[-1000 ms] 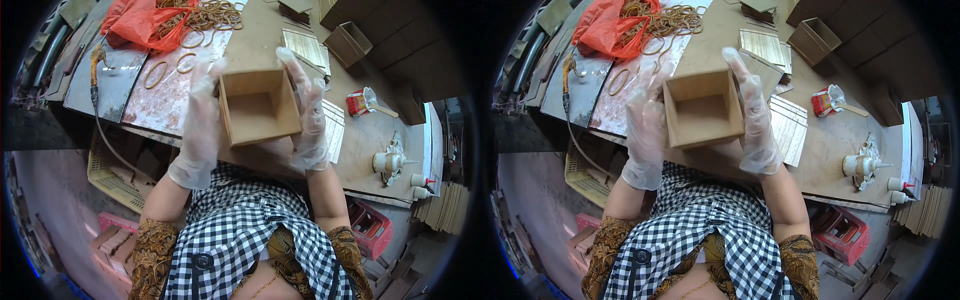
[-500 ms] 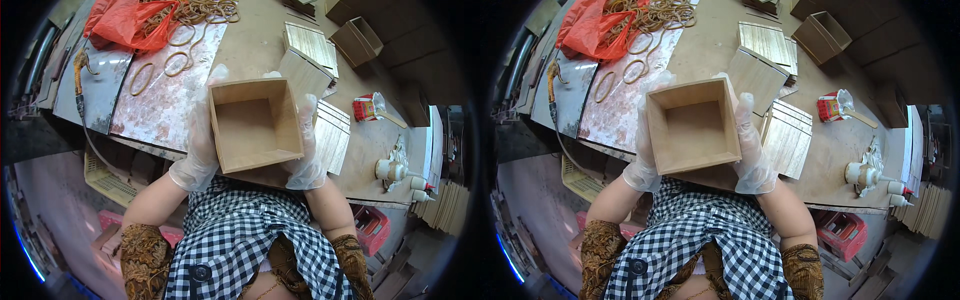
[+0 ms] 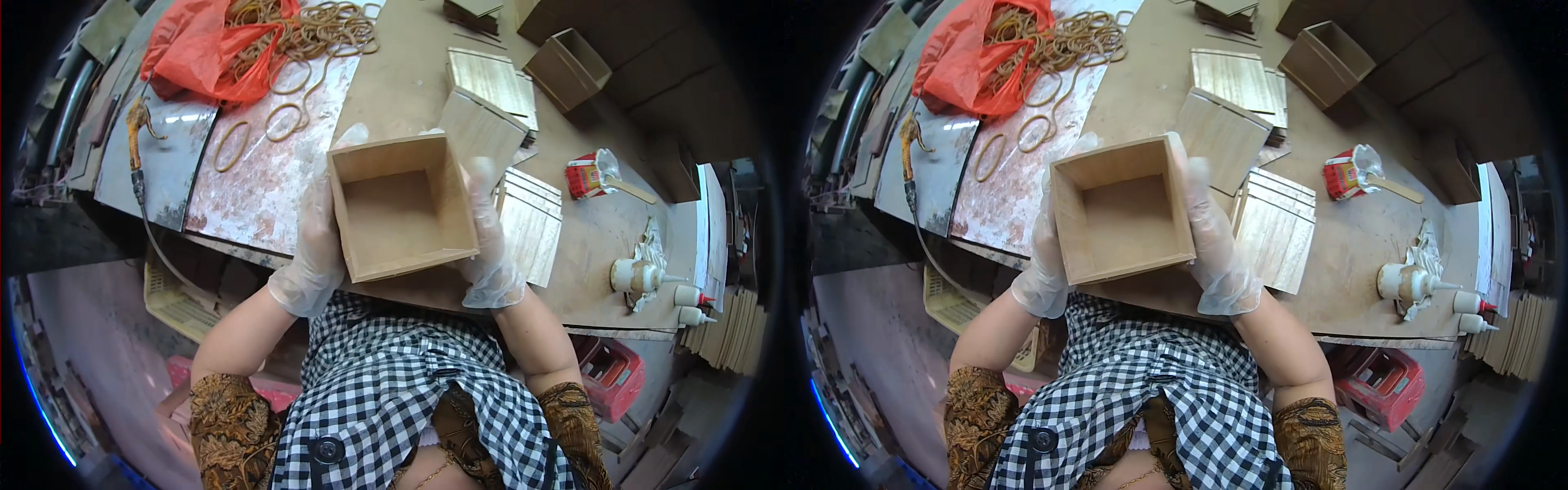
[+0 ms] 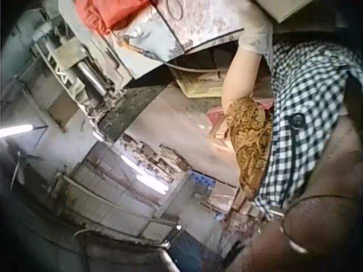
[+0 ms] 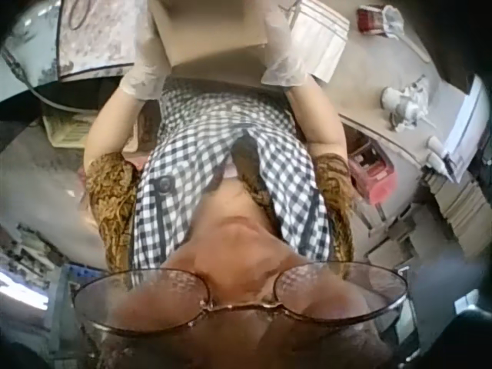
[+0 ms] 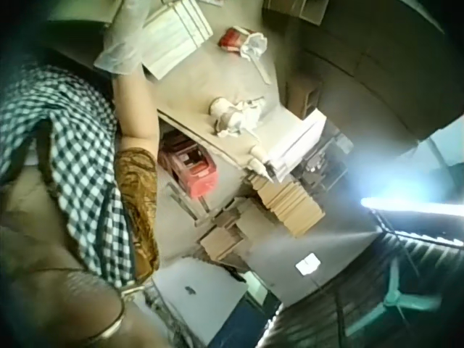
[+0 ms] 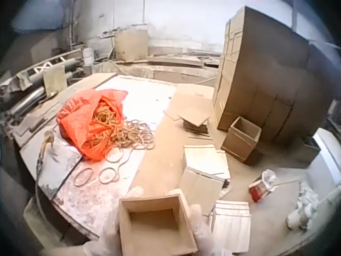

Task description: The person assembles small cardboard boxes by hand. They pick up pre-cut cardboard pieces, fold them into a box shape, and secure the structure using rubber bands. The process is repeated for multiple boxes, with the person handling the cardboard and rubber bands directly.

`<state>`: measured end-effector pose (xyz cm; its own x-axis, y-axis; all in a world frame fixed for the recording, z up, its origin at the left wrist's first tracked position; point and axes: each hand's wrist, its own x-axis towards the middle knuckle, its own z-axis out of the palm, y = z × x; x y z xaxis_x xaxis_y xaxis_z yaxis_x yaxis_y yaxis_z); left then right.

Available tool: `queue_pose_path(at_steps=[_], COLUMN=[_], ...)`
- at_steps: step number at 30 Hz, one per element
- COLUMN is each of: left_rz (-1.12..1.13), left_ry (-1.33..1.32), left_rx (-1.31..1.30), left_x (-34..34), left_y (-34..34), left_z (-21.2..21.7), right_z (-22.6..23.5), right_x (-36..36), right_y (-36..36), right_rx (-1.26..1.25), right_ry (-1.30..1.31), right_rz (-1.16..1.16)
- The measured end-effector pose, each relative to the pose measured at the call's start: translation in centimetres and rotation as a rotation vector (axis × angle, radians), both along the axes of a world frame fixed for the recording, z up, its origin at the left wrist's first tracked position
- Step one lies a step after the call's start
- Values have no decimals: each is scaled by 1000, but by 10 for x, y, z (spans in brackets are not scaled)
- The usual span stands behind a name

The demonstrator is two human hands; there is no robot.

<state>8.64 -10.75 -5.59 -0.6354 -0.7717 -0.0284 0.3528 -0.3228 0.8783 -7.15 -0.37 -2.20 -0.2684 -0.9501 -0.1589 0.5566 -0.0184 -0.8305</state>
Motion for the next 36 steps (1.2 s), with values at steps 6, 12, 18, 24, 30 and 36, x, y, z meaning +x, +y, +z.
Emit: queue_pose_path(at_steps=[6,12,18,24,30,36], left_rz=[148,-30,30,176,307,230], left_ry=[-206,-180,99,-58,-591,-539], left_rx=[-179,-40,-416,-468,-449,-509], left_x=[28,22,9,20,15,14], left_y=[-5,19,17,2,21,24], left_z=[18,26,63,31,-5,-29], right_z=[29,33,62,158,207,150], right_x=[-3,20,-26,-171,-337,-440], right_y=[36,53,60,78,119,165], right_rx=[-315,-130,-357,-502,90,760], right_ry=[1367,2086,1817,2199,2381,2088], right_rz=[-462,-418,-367,-708,-577,-398])
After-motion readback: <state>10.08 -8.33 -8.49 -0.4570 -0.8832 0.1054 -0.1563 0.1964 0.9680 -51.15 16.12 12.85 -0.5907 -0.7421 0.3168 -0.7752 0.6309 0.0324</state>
